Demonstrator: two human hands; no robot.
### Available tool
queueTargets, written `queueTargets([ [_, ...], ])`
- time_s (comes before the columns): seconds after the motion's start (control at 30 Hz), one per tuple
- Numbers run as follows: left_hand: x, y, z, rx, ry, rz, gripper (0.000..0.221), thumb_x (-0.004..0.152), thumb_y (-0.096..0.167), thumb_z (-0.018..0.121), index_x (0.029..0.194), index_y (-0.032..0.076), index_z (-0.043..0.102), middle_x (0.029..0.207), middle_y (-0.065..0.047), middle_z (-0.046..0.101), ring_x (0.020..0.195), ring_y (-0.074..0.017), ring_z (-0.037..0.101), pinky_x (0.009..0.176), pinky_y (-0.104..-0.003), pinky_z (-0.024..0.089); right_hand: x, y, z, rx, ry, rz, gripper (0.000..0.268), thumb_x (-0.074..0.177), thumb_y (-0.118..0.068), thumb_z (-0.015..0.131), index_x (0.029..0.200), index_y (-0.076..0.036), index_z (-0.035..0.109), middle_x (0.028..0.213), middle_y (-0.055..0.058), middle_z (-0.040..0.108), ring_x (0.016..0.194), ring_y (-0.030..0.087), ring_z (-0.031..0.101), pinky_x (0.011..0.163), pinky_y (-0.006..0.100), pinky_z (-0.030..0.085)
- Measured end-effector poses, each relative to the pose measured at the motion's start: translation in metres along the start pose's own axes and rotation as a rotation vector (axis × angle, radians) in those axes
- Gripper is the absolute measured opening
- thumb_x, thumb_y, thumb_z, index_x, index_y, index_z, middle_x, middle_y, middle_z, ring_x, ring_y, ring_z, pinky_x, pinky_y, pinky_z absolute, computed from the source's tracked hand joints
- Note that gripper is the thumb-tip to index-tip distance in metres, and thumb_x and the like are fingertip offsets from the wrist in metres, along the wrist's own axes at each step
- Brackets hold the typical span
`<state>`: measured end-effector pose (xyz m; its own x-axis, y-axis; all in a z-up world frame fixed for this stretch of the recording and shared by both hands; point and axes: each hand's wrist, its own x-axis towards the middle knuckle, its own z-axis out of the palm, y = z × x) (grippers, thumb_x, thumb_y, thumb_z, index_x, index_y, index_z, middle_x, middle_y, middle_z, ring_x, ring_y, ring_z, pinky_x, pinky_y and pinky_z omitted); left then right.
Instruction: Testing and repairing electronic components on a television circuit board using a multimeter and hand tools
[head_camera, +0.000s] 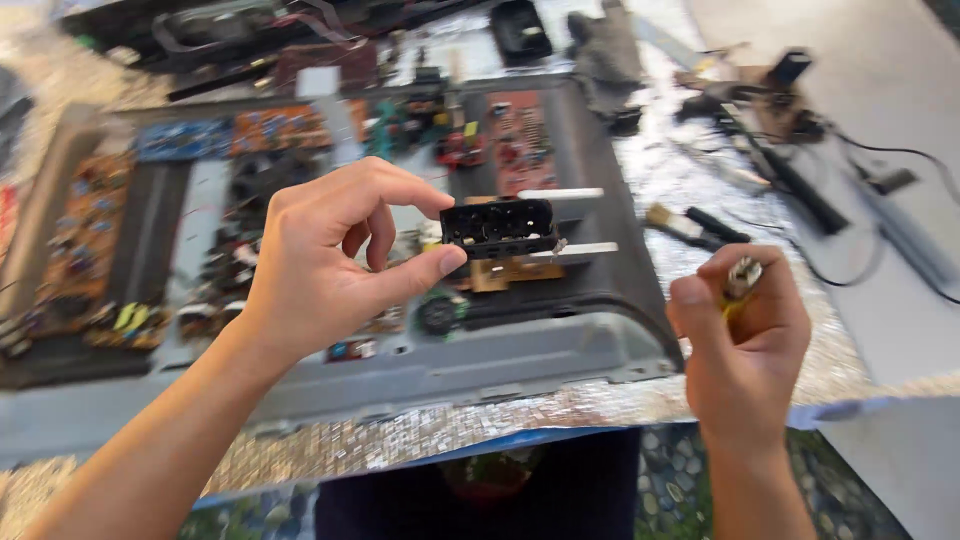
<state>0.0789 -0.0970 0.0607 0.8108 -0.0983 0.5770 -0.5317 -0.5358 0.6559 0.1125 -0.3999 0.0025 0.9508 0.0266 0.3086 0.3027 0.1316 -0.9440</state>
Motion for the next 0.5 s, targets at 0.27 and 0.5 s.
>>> queueTargets([
  [0.27,0.046,0.02,0.094,-0.112,-0.022,-0.018,0.024,0.078,0.01,0.088,0.094,0.005,0.072,0.083,0.003,0.068,0.053,-0.0051,0.045,0.048,-0.02,0.036,-0.005,0.002,-0.019,-0.246,0.204,-0.012,0.012,0.09,-0.014,0.075,0.095,-0.011,0.065,0.063,-0.01,0.041,0.053,0.002,0.029,0.049,0.02,0.022],
  [0.5,0.054,0.024,0.13,-0.134,-0.03,-0.028,0.029,0.075,0.01,0.09,0.098,0.006,0.072,0.09,0.0,0.071,0.052,-0.0046,0.046,0.045,-0.019,0.034,0.009,0.012,-0.033,-0.383,0.297,-0.077,0.02,0.089,-0.02,0.08,0.101,-0.011,0.066,0.064,-0.008,0.047,0.048,0.0,0.028,0.047,0.018,0.019],
])
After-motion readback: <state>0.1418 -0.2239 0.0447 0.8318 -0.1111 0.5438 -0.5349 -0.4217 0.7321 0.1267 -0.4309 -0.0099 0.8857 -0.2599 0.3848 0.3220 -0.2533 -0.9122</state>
